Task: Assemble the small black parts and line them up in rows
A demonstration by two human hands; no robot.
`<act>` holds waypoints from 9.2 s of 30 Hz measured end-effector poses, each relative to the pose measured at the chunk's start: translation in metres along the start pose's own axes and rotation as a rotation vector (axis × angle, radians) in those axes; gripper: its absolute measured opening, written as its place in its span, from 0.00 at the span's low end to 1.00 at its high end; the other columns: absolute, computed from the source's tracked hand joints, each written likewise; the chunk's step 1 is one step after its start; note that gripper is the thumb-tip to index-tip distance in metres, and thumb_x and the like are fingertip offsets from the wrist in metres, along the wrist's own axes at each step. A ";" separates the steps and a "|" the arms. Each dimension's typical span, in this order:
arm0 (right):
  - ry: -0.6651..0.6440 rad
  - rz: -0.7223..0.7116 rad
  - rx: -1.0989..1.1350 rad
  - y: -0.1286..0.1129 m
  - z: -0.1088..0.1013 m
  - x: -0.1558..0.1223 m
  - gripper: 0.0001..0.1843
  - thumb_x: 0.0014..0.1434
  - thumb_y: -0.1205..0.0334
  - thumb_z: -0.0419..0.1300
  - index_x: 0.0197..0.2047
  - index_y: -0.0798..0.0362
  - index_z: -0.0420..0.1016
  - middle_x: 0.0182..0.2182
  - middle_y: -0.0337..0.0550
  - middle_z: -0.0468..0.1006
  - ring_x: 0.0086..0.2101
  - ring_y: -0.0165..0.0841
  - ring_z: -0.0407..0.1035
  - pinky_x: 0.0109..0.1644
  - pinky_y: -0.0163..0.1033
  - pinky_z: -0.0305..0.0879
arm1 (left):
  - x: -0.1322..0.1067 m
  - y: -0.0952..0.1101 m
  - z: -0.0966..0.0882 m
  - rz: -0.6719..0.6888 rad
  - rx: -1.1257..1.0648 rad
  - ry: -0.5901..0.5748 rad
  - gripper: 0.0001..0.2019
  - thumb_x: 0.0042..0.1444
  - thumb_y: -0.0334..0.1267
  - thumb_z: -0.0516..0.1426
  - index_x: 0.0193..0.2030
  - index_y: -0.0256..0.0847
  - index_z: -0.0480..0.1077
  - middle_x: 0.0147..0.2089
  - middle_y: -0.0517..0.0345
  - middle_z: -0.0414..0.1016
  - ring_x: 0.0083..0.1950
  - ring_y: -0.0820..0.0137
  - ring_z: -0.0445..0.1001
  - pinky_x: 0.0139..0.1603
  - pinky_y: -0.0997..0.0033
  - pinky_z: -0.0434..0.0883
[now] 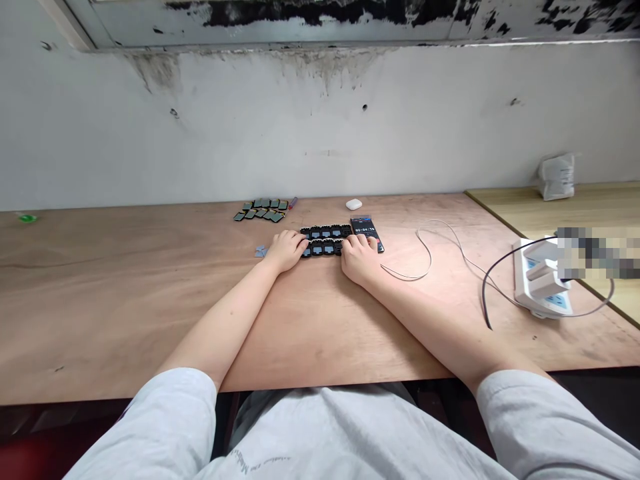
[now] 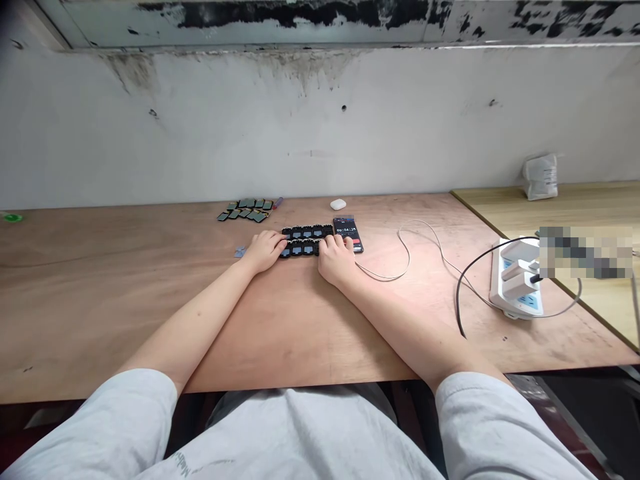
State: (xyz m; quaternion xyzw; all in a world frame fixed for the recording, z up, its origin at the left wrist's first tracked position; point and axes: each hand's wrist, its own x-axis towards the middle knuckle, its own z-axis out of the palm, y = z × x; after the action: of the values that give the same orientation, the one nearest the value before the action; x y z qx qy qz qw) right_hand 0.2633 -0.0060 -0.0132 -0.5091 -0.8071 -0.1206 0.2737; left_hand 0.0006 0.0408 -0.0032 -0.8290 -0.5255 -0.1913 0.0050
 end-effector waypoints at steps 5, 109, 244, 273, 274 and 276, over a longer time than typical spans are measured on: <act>-0.057 0.024 -0.155 -0.005 -0.004 -0.002 0.12 0.65 0.69 0.51 0.46 0.56 0.75 0.46 0.59 0.75 0.49 0.51 0.62 0.56 0.57 0.51 | -0.007 0.002 -0.003 -0.032 0.002 0.051 0.22 0.72 0.46 0.45 0.59 0.41 0.73 0.60 0.46 0.77 0.63 0.54 0.70 0.63 0.51 0.61; -0.330 -0.357 0.478 -0.012 -0.021 0.004 0.20 0.60 0.66 0.64 0.56 0.55 0.73 0.47 0.50 0.80 0.47 0.42 0.72 0.53 0.46 0.68 | -0.054 0.069 0.012 -0.238 -1.014 0.095 0.08 0.57 0.41 0.63 0.40 0.41 0.76 0.44 0.52 0.83 0.46 0.61 0.82 0.54 0.56 0.78; -0.254 0.154 0.058 0.007 0.006 0.020 0.39 0.71 0.32 0.43 0.70 0.51 0.65 0.71 0.59 0.60 0.72 0.56 0.46 0.71 0.73 0.34 | -0.050 -0.013 -0.026 -0.190 -0.108 0.141 0.20 0.71 0.50 0.45 0.52 0.43 0.74 0.57 0.47 0.78 0.64 0.53 0.69 0.64 0.48 0.60; -0.123 0.136 -0.113 -0.002 -0.008 0.003 0.26 0.73 0.44 0.48 0.57 0.55 0.74 0.49 0.59 0.80 0.59 0.53 0.62 0.70 0.66 0.36 | -0.058 -0.076 -0.031 -0.497 0.133 0.039 0.18 0.64 0.51 0.52 0.51 0.45 0.77 0.57 0.41 0.74 0.62 0.46 0.68 0.61 0.44 0.65; -0.123 0.133 -0.122 -0.003 -0.009 0.003 0.26 0.73 0.44 0.48 0.57 0.55 0.74 0.49 0.59 0.80 0.58 0.52 0.62 0.70 0.66 0.36 | -0.058 -0.076 -0.031 -0.495 0.128 0.038 0.18 0.64 0.51 0.53 0.51 0.45 0.77 0.56 0.41 0.74 0.61 0.46 0.68 0.61 0.44 0.65; -0.124 0.129 -0.139 -0.004 -0.011 0.002 0.26 0.73 0.44 0.48 0.57 0.55 0.74 0.48 0.59 0.80 0.57 0.52 0.63 0.70 0.65 0.35 | -0.058 -0.074 -0.033 -0.491 0.117 0.037 0.18 0.63 0.51 0.54 0.50 0.46 0.78 0.56 0.43 0.75 0.61 0.47 0.69 0.60 0.46 0.65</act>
State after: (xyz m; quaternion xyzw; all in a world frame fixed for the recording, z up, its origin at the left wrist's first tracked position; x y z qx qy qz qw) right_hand 0.2621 -0.0116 -0.0030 -0.5841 -0.7778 -0.1268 0.1944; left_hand -0.0962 0.0165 -0.0055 -0.6710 -0.7212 -0.1712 0.0163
